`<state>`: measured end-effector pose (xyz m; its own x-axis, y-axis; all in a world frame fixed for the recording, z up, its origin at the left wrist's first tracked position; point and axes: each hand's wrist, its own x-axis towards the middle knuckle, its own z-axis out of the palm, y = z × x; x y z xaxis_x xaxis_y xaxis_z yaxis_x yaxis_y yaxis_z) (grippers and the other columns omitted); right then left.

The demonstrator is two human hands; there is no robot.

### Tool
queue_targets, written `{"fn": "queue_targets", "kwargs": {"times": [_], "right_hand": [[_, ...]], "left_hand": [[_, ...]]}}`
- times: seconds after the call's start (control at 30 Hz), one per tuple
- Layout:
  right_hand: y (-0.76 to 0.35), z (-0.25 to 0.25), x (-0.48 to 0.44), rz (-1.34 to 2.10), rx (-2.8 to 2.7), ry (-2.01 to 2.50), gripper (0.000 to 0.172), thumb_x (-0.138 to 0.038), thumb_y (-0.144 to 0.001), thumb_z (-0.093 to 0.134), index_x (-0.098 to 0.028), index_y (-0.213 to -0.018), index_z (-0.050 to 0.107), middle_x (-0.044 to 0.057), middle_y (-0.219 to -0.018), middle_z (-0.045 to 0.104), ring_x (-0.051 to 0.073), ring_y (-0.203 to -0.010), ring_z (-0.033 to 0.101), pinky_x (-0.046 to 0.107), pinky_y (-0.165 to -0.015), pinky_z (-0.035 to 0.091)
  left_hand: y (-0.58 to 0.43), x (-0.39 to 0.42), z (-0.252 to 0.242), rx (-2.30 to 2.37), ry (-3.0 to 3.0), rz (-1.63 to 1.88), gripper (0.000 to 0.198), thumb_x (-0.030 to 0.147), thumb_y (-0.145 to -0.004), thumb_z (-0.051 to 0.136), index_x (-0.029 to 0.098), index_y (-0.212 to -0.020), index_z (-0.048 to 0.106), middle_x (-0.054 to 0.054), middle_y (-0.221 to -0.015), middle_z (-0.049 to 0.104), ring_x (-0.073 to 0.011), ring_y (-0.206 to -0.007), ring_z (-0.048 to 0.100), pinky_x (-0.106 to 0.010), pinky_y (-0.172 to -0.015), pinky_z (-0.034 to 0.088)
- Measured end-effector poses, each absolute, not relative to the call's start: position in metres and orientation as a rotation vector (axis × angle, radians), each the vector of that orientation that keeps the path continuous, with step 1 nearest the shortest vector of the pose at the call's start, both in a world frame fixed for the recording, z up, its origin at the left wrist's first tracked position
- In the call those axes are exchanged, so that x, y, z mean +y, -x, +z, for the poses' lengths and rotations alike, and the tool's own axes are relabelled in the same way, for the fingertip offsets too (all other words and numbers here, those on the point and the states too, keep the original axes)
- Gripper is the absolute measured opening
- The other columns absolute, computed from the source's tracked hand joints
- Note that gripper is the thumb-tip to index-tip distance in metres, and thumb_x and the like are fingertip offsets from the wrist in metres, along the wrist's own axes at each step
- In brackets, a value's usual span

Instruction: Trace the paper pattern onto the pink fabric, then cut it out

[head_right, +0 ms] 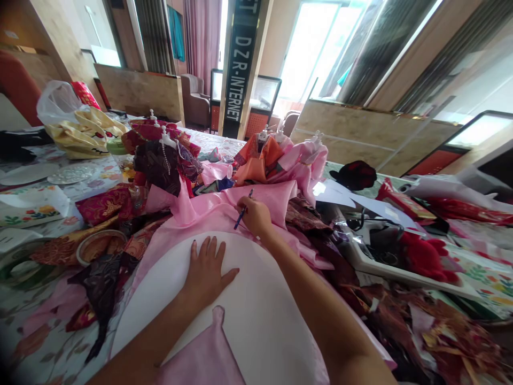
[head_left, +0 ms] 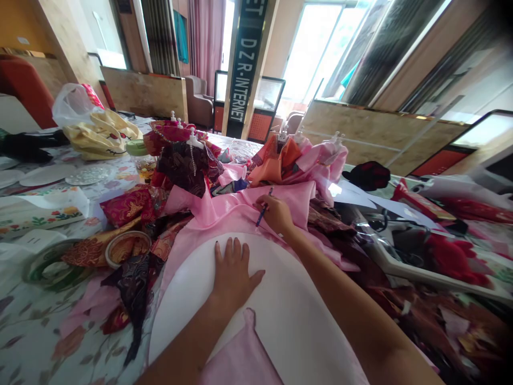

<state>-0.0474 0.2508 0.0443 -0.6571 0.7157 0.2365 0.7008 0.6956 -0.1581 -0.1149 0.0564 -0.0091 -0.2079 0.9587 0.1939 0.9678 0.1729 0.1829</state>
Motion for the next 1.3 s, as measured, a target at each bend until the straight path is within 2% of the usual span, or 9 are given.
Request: {"fn": "queue_targets", "kwargs": {"times": [0.1,0.23,0.53,0.67,0.8,0.9,1.0,1.17,1.3], "right_hand": [[0.018,0.040,0.245,0.121,-2.658,1.197,0.023,-0.032,-0.093,0.055,-0.016,-0.108,0.061,0.006,-0.105,0.063,0.018,-0.089,0.063,0.038,-0.078,0.053],[0.001,0.022,0.244,0.183,-2.661,1.251,0.027,-0.030,-0.093,0.055,-0.017,-0.116,0.057,0.008,-0.115,0.060,0.020,-0.095,0.062,0.039,-0.080,0.053],[0.013,0.004,0.266,0.309,-2.593,1.053,0.026,-0.030,-0.093,0.055,-0.016,-0.115,0.058,0.008,-0.115,0.060,0.020,-0.094,0.062,0.040,-0.080,0.053],[0.006,0.021,0.260,0.336,-2.511,1.006,0.025,-0.034,-0.094,0.053,-0.014,-0.106,0.060,0.006,-0.101,0.064,0.018,-0.085,0.063,0.037,-0.075,0.053],[0.006,0.036,0.226,0.417,-2.466,0.895,0.036,-0.037,-0.100,0.030,-0.017,-0.097,0.060,0.006,-0.086,0.068,0.018,-0.079,0.064,0.030,-0.070,0.051],[0.008,0.032,0.202,0.554,-2.568,0.745,0.029,-0.040,-0.098,0.038,-0.022,-0.091,0.060,0.003,-0.087,0.069,0.017,-0.077,0.064,0.027,-0.069,0.052],[0.005,0.019,0.200,0.631,-2.610,0.697,0.023,-0.037,-0.095,0.047,-0.019,-0.096,0.061,0.006,-0.099,0.068,0.018,-0.085,0.065,0.031,-0.077,0.053],[-0.006,0.008,0.224,0.693,-2.566,0.727,0.030,-0.033,-0.092,0.054,-0.016,-0.117,0.057,0.012,-0.121,0.061,0.024,-0.104,0.061,0.044,-0.090,0.049],[-0.009,0.014,0.226,0.756,-2.508,0.724,0.029,-0.034,-0.091,0.052,-0.018,-0.112,0.062,0.013,-0.119,0.064,0.029,-0.106,0.060,0.042,-0.093,0.047]], "left_hand": [[0.115,0.057,-0.010,-2.378,1.965,-0.416,0.070,0.060,-0.089,0.028,0.015,-0.140,0.041,-0.019,-0.145,0.041,-0.0348,-0.137,0.030,-0.061,-0.111,0.015],[0.115,0.057,-0.012,-2.365,1.943,-0.424,0.069,0.060,-0.088,0.030,0.016,-0.140,0.041,-0.019,-0.144,0.042,-0.0348,-0.136,0.031,-0.061,-0.110,0.015],[0.114,0.055,-0.009,-2.359,1.945,-0.434,0.068,0.060,-0.089,0.030,0.016,-0.140,0.042,-0.019,-0.143,0.043,-0.0349,-0.135,0.033,-0.060,-0.110,0.017],[0.114,0.056,-0.009,-2.379,1.942,-0.432,0.068,0.060,-0.088,0.031,0.017,-0.140,0.042,-0.018,-0.144,0.042,-0.0339,-0.136,0.031,-0.060,-0.111,0.016],[0.115,0.056,-0.009,-2.393,1.954,-0.447,0.068,0.060,-0.088,0.031,0.018,-0.140,0.042,-0.016,-0.147,0.038,-0.0336,-0.137,0.029,-0.060,-0.111,0.014],[0.116,0.056,-0.009,-2.390,1.961,-0.451,0.068,0.060,-0.088,0.031,0.017,-0.139,0.042,-0.016,-0.147,0.038,-0.0343,-0.137,0.029,-0.061,-0.111,0.013],[0.116,0.056,-0.008,-2.366,1.966,-0.458,0.068,0.060,-0.089,0.029,0.016,-0.139,0.042,-0.016,-0.146,0.039,-0.0348,-0.136,0.030,-0.061,-0.111,0.014],[0.115,0.054,-0.006,-2.362,1.975,-0.453,0.068,0.059,-0.089,0.028,0.015,-0.140,0.042,-0.017,-0.147,0.038,-0.0348,-0.137,0.029,-0.061,-0.111,0.013],[0.116,0.055,-0.006,-2.386,1.980,-0.456,0.069,0.059,-0.089,0.028,0.015,-0.140,0.041,-0.016,-0.148,0.036,-0.0344,-0.138,0.027,-0.061,-0.112,0.012]]}}
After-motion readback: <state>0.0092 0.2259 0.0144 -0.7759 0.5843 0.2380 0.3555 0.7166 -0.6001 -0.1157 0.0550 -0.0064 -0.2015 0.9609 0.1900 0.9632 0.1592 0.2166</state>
